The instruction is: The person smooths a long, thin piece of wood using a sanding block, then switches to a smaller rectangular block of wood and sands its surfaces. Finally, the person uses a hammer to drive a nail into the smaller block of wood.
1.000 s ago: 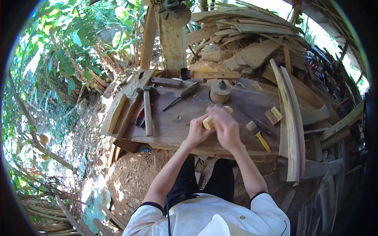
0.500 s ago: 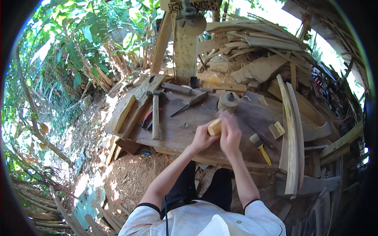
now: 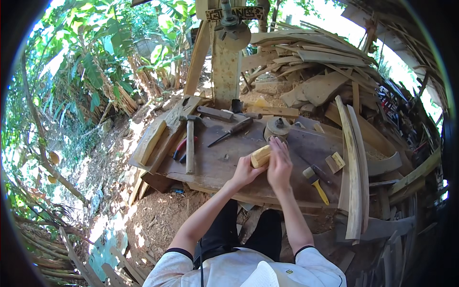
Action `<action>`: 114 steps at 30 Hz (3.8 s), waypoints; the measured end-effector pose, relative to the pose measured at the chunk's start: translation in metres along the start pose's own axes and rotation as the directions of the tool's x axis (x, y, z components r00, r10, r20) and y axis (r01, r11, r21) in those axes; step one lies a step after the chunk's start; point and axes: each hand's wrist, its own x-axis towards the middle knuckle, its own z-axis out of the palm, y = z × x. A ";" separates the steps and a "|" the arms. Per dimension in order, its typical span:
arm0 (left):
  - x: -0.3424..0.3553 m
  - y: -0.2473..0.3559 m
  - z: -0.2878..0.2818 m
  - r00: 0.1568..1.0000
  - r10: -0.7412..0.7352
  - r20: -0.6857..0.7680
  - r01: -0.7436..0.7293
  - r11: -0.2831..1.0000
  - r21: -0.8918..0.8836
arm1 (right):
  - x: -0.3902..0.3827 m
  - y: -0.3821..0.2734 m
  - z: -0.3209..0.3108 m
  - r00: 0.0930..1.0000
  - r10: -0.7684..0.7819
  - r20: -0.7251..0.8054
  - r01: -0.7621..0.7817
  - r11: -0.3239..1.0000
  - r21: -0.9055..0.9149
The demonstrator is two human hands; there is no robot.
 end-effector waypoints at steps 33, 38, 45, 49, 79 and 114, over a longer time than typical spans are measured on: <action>-0.011 0.008 -0.001 0.988 0.036 0.147 -0.063 0.981 0.182 | 0.008 -0.032 -0.031 0.984 0.084 0.157 -0.084 0.996 -0.005; -0.010 0.014 0.006 0.993 0.120 0.020 -0.121 0.986 0.118 | 0.016 -0.023 -0.043 0.969 0.128 0.210 -0.138 0.990 0.036; -0.014 0.004 -0.006 0.988 0.127 0.092 -0.144 0.968 0.205 | 0.012 -0.042 -0.035 0.984 0.079 0.163 -0.089 0.995 0.054; -0.015 0.011 -0.007 0.987 0.041 0.158 -0.079 0.967 0.241 | 0.000 -0.039 -0.034 0.994 0.073 0.078 -0.072 0.997 -0.025; -0.032 0.020 0.012 0.966 0.085 0.246 -0.101 0.993 0.054 | -0.070 -0.046 -0.044 0.684 0.702 -0.200 -0.487 0.643 0.592; -0.057 0.013 -0.015 0.988 -0.025 -0.154 0.067 0.959 0.276 | -0.034 -0.055 -0.010 0.980 0.201 0.005 -0.200 0.979 -0.031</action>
